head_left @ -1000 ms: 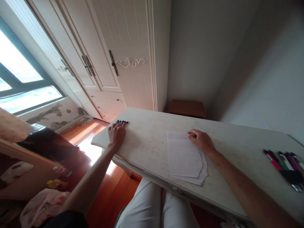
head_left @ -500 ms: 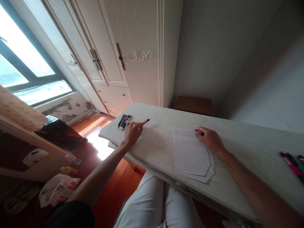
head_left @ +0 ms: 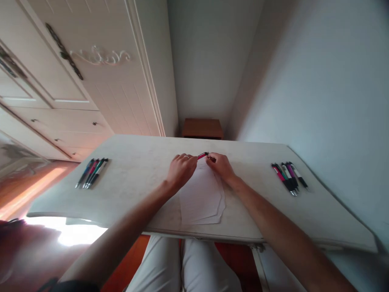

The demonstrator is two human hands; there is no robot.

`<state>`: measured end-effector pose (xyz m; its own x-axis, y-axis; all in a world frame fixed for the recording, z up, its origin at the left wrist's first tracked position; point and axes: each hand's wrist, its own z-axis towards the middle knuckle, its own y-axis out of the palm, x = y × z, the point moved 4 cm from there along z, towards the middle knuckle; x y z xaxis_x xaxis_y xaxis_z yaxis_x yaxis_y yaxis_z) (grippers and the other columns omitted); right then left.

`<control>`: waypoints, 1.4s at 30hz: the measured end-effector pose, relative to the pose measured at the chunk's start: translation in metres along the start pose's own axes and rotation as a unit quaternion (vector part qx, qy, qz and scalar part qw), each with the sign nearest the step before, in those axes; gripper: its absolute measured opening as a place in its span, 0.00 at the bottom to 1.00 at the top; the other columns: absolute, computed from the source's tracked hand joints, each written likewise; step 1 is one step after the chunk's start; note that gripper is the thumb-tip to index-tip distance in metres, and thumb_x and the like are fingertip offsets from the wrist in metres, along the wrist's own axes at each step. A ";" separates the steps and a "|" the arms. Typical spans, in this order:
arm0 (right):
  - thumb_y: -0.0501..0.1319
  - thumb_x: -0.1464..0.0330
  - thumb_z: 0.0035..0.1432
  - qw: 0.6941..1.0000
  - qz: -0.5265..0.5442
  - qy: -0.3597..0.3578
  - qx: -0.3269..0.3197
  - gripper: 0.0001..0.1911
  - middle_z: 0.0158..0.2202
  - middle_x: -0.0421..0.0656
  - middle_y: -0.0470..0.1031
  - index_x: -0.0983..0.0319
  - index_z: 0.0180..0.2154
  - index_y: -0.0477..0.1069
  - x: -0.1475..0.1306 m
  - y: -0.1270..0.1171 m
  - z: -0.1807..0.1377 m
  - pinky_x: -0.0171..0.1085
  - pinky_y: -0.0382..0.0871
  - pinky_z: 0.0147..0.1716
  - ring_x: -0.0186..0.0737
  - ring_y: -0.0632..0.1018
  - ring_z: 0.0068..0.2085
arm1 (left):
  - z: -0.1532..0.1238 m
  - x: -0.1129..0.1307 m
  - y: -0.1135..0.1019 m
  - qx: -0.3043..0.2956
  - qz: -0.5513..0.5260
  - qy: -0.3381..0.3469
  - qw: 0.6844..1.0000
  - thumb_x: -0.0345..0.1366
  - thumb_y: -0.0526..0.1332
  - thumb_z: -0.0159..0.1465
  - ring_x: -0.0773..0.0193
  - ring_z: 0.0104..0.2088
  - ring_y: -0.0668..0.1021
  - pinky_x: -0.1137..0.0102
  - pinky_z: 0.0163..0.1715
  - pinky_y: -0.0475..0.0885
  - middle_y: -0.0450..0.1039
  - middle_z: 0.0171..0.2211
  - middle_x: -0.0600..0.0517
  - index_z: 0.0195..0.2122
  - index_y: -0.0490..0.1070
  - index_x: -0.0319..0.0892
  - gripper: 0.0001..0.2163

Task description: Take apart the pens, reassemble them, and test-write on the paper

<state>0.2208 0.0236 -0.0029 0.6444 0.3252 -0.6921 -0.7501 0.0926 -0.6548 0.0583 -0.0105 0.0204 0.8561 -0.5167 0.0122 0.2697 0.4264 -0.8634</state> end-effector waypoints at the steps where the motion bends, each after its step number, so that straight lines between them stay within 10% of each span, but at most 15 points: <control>1: 0.55 0.64 0.57 0.999 0.024 0.018 0.020 0.12 0.24 0.39 0.73 0.61 0.27 0.73 0.002 -0.002 0.001 0.34 0.60 0.29 0.36 0.70 0.27 | 0.003 0.004 0.001 0.002 0.009 0.024 1.000 0.30 0.55 0.68 0.59 0.36 0.77 0.65 0.35 0.64 0.79 0.34 0.49 0.38 0.75 0.42 0.09; 29: 0.61 0.56 0.60 0.932 0.347 0.085 0.068 0.16 0.26 0.37 0.67 0.60 0.42 0.72 -0.009 0.003 -0.011 0.34 0.62 0.25 0.32 0.67 0.25 | 0.010 0.003 -0.001 0.030 -0.075 0.127 0.989 0.30 0.50 0.71 0.61 0.37 0.76 0.66 0.35 0.66 0.77 0.35 0.49 0.48 0.72 0.41 0.12; 35: 0.59 0.59 0.64 0.971 0.185 -0.047 0.145 0.12 0.39 0.43 0.72 0.58 0.44 0.74 -0.025 -0.026 -0.012 0.41 0.69 0.41 0.40 0.74 0.41 | 0.007 0.017 0.001 -0.025 -0.089 0.208 0.974 0.30 0.52 0.69 0.61 0.35 0.76 0.66 0.34 0.68 0.77 0.35 0.48 0.47 0.73 0.41 0.12; 42: 0.58 0.67 0.65 0.958 0.048 -0.277 -0.061 0.12 0.47 0.48 0.73 0.57 0.47 0.76 -0.069 -0.017 -0.026 0.48 0.68 0.51 0.45 0.74 0.49 | 0.004 0.031 0.016 -0.057 -0.167 0.181 0.967 0.29 0.53 0.68 0.56 0.49 0.76 0.63 0.45 0.74 0.76 0.49 0.43 0.48 0.73 0.37 0.12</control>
<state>0.1932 -0.0246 0.0480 0.3698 0.7794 -0.5058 -0.7572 -0.0627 -0.6501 0.0907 -0.0164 0.0093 0.5131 -0.8467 0.1407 0.4361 0.1160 -0.8924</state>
